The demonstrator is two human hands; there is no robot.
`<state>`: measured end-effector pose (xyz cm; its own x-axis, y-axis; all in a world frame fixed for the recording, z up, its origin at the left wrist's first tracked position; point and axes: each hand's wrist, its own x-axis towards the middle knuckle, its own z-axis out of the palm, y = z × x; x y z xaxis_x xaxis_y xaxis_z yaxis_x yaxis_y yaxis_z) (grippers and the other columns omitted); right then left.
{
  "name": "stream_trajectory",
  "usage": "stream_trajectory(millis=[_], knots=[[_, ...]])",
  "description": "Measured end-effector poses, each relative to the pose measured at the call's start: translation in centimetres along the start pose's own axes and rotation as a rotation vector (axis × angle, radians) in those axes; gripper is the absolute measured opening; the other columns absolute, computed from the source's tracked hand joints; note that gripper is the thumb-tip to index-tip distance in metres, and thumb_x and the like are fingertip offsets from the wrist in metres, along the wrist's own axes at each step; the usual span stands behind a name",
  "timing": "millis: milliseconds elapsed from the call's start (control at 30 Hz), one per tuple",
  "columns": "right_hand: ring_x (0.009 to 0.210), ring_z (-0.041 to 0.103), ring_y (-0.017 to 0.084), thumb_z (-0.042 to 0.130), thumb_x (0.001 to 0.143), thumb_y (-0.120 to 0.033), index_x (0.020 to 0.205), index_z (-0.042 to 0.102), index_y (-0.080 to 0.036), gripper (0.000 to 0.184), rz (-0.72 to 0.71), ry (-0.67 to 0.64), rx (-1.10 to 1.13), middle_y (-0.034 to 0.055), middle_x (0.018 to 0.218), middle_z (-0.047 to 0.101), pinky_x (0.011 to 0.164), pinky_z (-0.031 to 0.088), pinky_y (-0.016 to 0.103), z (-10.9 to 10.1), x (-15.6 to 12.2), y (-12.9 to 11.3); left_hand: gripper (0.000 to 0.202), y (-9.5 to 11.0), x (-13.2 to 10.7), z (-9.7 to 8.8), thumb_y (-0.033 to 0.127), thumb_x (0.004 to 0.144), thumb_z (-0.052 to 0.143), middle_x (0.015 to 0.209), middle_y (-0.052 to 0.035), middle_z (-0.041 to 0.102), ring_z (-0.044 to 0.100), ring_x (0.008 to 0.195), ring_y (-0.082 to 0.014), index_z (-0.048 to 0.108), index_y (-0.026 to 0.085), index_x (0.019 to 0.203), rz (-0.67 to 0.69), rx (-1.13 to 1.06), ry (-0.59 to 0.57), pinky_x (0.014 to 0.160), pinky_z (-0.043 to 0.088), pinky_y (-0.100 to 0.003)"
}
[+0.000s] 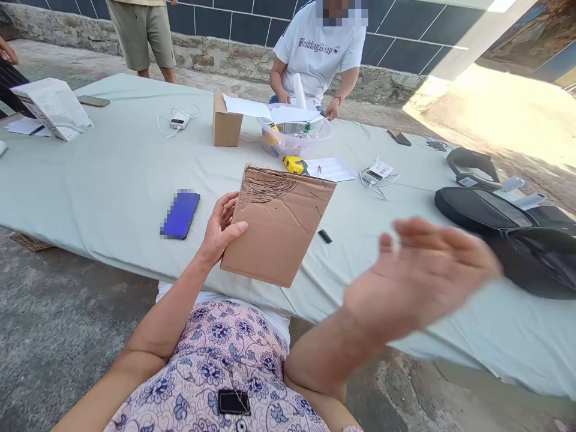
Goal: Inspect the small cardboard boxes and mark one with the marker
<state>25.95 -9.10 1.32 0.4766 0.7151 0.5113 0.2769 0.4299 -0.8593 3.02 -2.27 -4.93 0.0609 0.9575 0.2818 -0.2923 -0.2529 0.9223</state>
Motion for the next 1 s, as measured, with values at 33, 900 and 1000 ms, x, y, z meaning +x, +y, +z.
stream_trajectory(millis=[33,900,1000], knots=[[0.136,0.059,0.034,0.053,0.099,-0.058,0.143,0.051,-0.034,0.05,0.004,0.009,0.021,0.0089,0.139,0.061,0.113,0.048,0.066,0.8,0.0,0.6,0.078,0.0,0.0,0.0,0.06,0.073,0.083,0.147,-0.0104,0.061,0.058,0.138,-0.0339,0.049,0.031,0.138,0.009,0.011,-0.004,0.11,0.049,-0.048],[0.155,0.039,0.038,0.074,0.084,-0.068,0.162,-0.026,-0.042,0.13,0.003,-0.256,-0.138,0.0149,0.168,0.031,0.115,0.045,0.07,4.8,-0.8,3.3,0.1,-0.5,-0.5,0.8,0.062,0.082,0.079,0.165,-0.016,0.027,0.028,0.157,-0.0428,0.023,0.041,0.161,0.537,0.795,-0.083,0.124,0.033,-0.065],[0.152,0.044,0.037,0.072,0.086,-0.065,0.163,-0.025,-0.042,0.125,0.013,-0.242,-0.113,0.0142,0.165,0.037,0.114,0.047,0.069,4.9,-0.8,3.4,0.099,-0.5,-0.4,0.6,0.06,0.082,0.08,0.166,-0.0161,0.028,0.026,0.159,-0.042,0.023,0.04,0.161,0.488,0.782,-0.089,0.125,0.032,-0.064]])
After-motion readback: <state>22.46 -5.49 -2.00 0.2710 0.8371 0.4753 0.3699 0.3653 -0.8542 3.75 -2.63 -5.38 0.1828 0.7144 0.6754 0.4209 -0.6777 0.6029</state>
